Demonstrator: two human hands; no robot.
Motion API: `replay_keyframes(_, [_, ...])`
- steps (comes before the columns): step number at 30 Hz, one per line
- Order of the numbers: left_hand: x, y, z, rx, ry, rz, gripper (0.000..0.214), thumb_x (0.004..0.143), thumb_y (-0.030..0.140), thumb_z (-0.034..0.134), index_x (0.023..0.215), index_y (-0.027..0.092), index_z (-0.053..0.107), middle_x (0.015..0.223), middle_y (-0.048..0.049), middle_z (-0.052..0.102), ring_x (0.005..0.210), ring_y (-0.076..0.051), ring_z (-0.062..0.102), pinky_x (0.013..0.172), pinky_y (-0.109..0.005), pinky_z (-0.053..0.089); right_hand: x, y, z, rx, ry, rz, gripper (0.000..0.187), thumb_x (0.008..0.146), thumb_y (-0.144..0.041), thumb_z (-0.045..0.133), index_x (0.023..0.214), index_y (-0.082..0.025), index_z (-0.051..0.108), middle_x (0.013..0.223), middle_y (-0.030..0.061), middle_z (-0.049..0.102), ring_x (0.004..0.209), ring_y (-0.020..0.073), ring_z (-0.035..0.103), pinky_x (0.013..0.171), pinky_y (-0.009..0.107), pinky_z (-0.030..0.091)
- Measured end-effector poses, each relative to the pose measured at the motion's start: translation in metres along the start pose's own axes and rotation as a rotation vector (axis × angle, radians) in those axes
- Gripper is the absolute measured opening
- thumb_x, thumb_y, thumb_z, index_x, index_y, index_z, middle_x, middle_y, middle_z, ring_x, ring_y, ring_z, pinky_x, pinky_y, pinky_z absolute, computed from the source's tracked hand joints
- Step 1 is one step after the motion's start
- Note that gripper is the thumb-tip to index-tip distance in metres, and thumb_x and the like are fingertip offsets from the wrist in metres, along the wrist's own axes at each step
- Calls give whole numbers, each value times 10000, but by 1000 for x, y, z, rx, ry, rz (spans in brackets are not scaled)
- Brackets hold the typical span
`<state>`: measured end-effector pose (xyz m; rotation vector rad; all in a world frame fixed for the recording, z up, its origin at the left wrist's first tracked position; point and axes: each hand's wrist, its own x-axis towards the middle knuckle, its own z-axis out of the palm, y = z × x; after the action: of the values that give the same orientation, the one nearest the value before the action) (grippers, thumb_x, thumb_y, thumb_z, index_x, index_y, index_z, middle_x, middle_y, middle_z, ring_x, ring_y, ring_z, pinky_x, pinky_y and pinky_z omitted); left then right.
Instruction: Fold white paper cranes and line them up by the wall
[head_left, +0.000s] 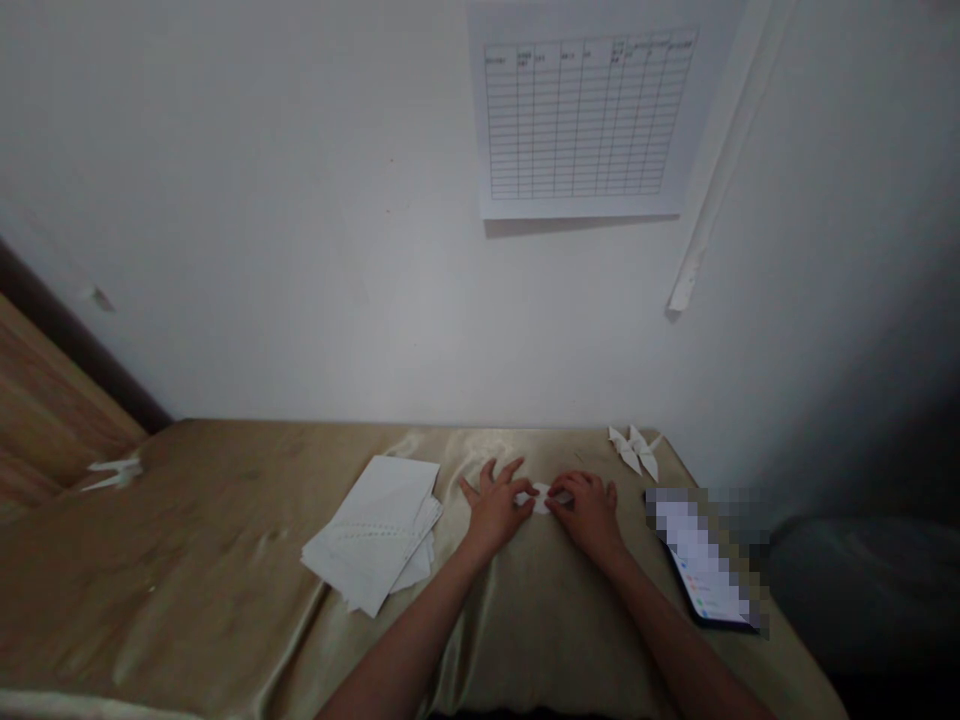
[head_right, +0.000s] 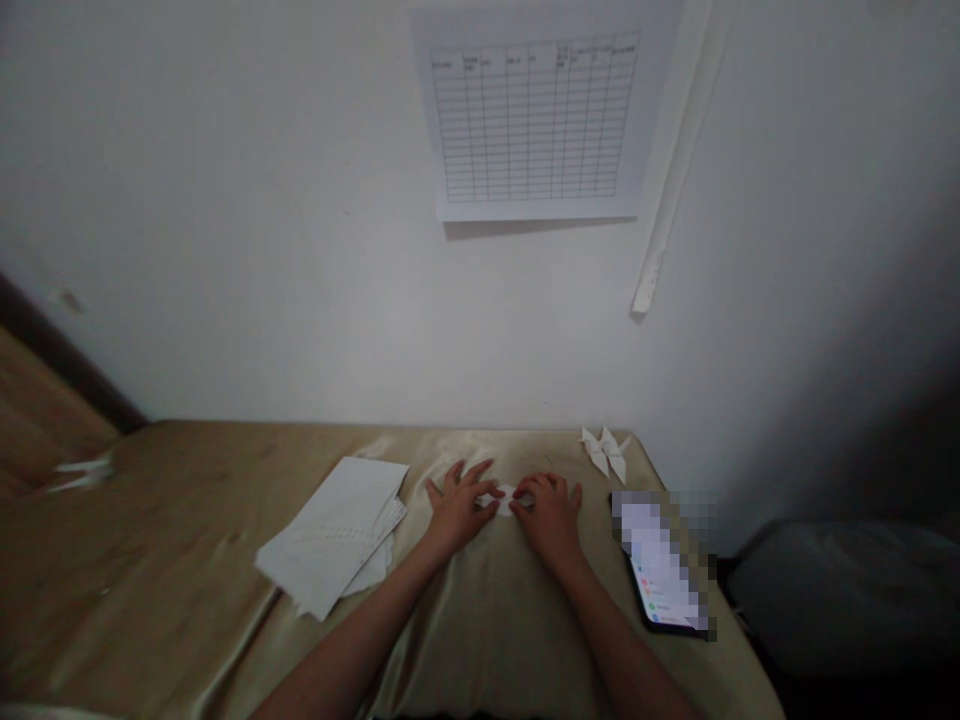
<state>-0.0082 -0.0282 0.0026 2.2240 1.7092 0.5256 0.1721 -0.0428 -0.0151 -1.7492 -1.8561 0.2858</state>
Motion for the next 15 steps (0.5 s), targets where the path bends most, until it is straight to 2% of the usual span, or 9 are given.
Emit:
replay_keyframes(7, [0,-7,-8,5,-91,-9,288,863,321,654,1082,505,691,1569,115,377,1488,-427,126,996,-862,-42,3,8,-3,35,-55,-12,203,851,-277,557,939,-335,730,1186,8,683,1220,297,465,1081,691,102])
replay_keyframes(15, [-3,-16,-7,9,-112,35,331,895,328,611,1142,543,658,1568,97,383,1491,-417,141,1001,-850,-71,4,16,-8,83,-116,-30,308,838,-214,511,1004,-352,731,1224,1,679,1247,289,470,1092,680,102])
